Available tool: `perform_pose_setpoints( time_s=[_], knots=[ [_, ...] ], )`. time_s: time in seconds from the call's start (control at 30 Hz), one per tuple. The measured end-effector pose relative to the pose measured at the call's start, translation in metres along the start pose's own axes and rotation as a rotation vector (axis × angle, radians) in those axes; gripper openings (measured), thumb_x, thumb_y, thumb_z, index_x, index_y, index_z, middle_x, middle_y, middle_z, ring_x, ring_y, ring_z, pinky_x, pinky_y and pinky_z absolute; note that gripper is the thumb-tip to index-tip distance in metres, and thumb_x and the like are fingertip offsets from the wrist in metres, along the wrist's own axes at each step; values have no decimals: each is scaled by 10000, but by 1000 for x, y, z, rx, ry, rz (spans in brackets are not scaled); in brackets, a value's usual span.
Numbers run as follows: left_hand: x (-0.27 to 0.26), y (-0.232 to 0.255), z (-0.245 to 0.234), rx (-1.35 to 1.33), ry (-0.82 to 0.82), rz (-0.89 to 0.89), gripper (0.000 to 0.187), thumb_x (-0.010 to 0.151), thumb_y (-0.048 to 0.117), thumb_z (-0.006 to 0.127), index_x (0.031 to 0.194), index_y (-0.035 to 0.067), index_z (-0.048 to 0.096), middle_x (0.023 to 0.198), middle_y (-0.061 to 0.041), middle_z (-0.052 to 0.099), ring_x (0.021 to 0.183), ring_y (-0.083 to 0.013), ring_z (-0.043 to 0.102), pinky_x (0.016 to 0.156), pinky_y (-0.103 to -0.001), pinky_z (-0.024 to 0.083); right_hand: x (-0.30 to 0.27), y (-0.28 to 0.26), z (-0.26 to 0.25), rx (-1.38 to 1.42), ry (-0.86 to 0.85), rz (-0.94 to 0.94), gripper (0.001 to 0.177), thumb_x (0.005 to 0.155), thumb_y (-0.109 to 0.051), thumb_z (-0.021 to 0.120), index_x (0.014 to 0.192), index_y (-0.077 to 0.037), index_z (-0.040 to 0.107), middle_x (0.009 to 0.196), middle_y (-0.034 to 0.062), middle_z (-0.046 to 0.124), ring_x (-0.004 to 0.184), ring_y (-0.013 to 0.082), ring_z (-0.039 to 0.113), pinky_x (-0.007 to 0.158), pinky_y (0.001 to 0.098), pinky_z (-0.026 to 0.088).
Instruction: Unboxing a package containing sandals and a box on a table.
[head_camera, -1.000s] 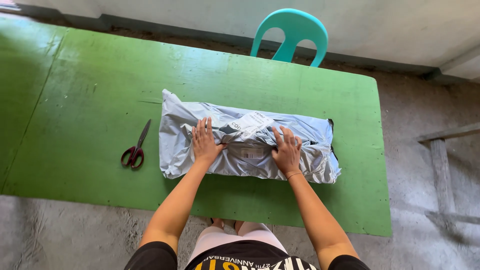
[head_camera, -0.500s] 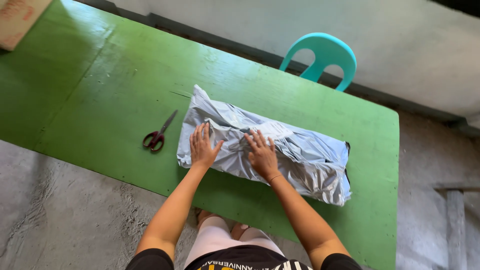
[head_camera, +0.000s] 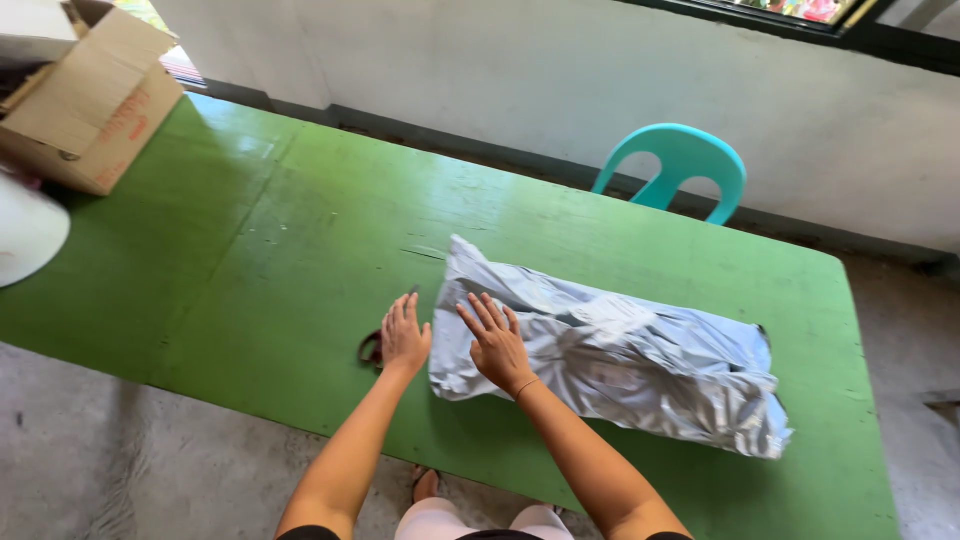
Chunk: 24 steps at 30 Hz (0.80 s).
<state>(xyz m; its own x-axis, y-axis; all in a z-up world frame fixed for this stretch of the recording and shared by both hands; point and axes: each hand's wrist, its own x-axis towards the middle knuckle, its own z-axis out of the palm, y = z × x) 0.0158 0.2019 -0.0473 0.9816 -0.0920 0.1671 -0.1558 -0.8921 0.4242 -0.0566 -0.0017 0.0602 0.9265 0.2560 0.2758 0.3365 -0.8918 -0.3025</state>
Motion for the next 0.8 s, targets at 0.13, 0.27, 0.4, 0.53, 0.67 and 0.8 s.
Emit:
perform_pose_setpoints(
  time_s=[0.13, 0.27, 0.4, 0.53, 0.67, 0.8],
  knots=[
    [7, -51, -6, 64, -69, -23, 792, 835, 261, 750, 1522, 123, 381, 1538, -115, 406, 1458, -300, 357, 1189, -471, 276, 37, -46, 42, 0, -18, -21, 799, 827, -68, 599, 1577, -241, 386, 1656, 58, 336, 1537, 251, 276, 1211, 505, 185],
    [6, -94, -11, 3, -193, -132, 915, 771, 329, 838, 1523, 129, 357, 1533, -116, 391, 1449, -300, 346, 1181, -469, 294, 66, -84, 72, 52, -82, -44, 826, 798, -69, 611, 1574, -230, 375, 1651, 71, 324, 1534, 276, 266, 1214, 496, 192],
    [2, -116, -10, -69, -374, -240, 1002, 732, 399, 882, 1536, 136, 345, 1489, -78, 446, 1391, -272, 427, 1145, -465, 371, 80, -106, 94, 67, -113, -56, 827, 789, -73, 630, 1563, -230, 385, 1641, 75, 332, 1527, 280, 267, 1209, 494, 203],
    [-12, -134, 7, -79, -404, -247, 953, 747, 371, 887, 1518, 150, 374, 1420, -77, 486, 1335, -285, 463, 1115, -474, 395, 84, -118, 111, 63, -128, -42, 820, 786, -80, 643, 1553, -232, 397, 1633, 81, 338, 1526, 281, 267, 1206, 493, 209],
    [-15, -148, 35, -141, -347, -190, 931, 711, 286, 892, 1496, 150, 411, 1341, -92, 505, 1276, -311, 490, 1084, -457, 440, 90, -120, 119, 61, -166, 15, 824, 781, -80, 652, 1550, -226, 395, 1632, 77, 334, 1521, 277, 271, 1204, 489, 208],
    [-6, -126, 3, -146, -475, -302, 891, 651, 209, 886, 1434, 154, 466, 1325, -102, 472, 1259, -327, 480, 1036, -449, 483, 85, -118, 124, 61, -189, 60, 832, 777, -71, 656, 1552, -211, 388, 1633, 76, 326, 1523, 281, 260, 1202, 498, 196]
  ],
)
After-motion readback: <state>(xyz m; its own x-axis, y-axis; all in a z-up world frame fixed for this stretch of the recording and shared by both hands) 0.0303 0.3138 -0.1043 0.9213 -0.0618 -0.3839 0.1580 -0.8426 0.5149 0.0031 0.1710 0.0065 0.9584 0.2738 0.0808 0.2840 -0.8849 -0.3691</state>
